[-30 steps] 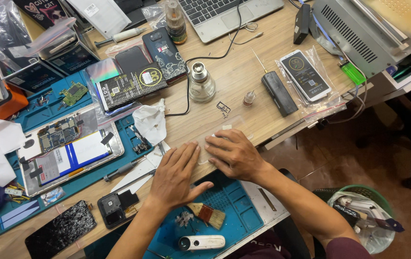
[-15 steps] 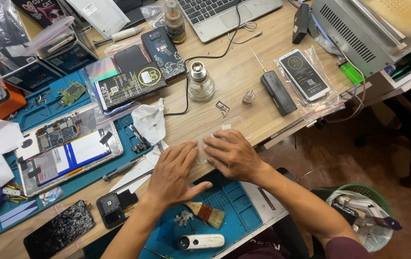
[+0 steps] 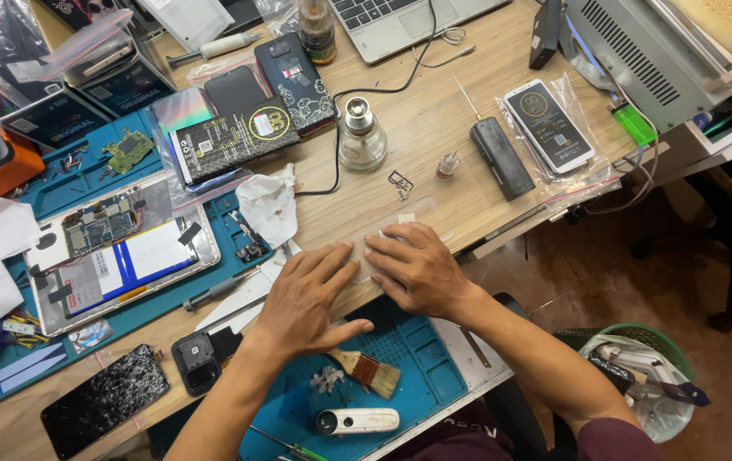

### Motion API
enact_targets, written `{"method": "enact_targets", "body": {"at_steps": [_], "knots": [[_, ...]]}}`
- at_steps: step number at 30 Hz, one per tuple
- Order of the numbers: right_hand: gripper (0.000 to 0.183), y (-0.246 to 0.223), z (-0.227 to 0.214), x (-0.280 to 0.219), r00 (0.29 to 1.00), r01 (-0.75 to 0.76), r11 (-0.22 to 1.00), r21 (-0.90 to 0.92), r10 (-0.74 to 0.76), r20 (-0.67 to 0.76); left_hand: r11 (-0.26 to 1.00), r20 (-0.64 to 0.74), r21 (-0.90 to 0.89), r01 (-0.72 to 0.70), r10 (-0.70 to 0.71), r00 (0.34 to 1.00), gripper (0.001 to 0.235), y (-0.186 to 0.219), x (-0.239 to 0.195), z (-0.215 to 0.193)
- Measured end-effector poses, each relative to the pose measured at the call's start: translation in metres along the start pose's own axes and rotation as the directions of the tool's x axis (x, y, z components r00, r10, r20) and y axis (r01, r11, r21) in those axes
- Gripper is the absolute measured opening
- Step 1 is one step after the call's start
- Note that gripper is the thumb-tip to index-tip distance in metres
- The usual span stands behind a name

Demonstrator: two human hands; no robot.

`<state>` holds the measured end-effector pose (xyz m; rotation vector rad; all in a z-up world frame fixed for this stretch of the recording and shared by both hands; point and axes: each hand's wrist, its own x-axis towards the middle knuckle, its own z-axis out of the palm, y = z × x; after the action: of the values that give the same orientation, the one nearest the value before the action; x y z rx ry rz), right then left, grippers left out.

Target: The person handles a small transparent plastic bag, peels off a label, and places it on the table. They then pick up a disassembled smartphone, remove the back cover, and place it on the table. The person continues to handle the phone and other small components on the cluttered workbench.

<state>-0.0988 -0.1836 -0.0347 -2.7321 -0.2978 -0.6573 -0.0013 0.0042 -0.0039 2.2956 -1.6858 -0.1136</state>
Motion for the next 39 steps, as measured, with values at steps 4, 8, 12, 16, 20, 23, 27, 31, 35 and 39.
{"method": "enact_targets", "body": {"at_steps": [4, 8, 12, 16, 20, 23, 27, 31, 35, 39], "knots": [[0.022, -0.001, -0.001, 0.001, 1.000, -0.002, 1.000, 0.006, 0.002, 0.003, 1.000, 0.013, 0.015, 0.000, 0.000, 1.000, 0.075, 0.002, 0.000, -0.003], [0.021, -0.002, -0.006, 0.005, 1.000, 0.002, 1.000, 0.013, -0.002, 0.011, 0.999, 0.011, -0.044, 0.015, -0.015, 1.000, 0.076, 0.002, 0.000, -0.005], [0.021, -0.002, -0.005, 0.006, 1.000, 0.009, 1.000, -0.009, -0.008, 0.015, 0.998, -0.017, -0.055, -0.003, 0.002, 1.000, 0.077, 0.000, -0.001, 0.000], [0.021, -0.001, -0.008, 0.009, 0.999, 0.012, 1.000, 0.000, -0.012, 0.037, 1.000, -0.043, -0.016, -0.019, 0.018, 0.999, 0.077, 0.000, -0.002, 0.000], [0.021, 0.001, -0.011, 0.016, 0.997, 0.025, 1.000, 0.002, -0.025, 0.077, 0.999, -0.035, -0.007, -0.032, 0.031, 0.999, 0.079, 0.001, -0.002, 0.001], [0.019, 0.003, -0.011, 0.021, 0.993, 0.027, 0.999, 0.021, -0.029, 0.110, 0.999, -0.013, -0.020, -0.027, 0.027, 1.000, 0.079, 0.001, 0.001, -0.002], [0.022, 0.008, -0.023, 0.039, 0.973, 0.186, 0.975, 0.120, -0.200, 0.117, 0.989, -0.080, 0.081, -0.120, 0.127, 0.989, 0.086, -0.001, 0.001, -0.007], [0.026, 0.009, -0.023, 0.043, 0.966, 0.196, 0.973, 0.123, -0.214, 0.148, 0.988, -0.115, 0.085, -0.129, 0.139, 0.984, 0.087, -0.003, 0.000, -0.005], [0.021, 0.011, -0.022, 0.047, 0.957, 0.242, 0.967, 0.075, -0.251, 0.145, 0.989, -0.110, 0.032, -0.141, 0.144, 0.983, 0.086, -0.006, 0.001, -0.004], [0.018, 0.010, -0.024, 0.053, 0.956, 0.256, 0.962, 0.091, -0.266, 0.121, 0.988, -0.102, -0.017, -0.152, 0.150, 0.983, 0.086, -0.009, 0.003, -0.006]]}}
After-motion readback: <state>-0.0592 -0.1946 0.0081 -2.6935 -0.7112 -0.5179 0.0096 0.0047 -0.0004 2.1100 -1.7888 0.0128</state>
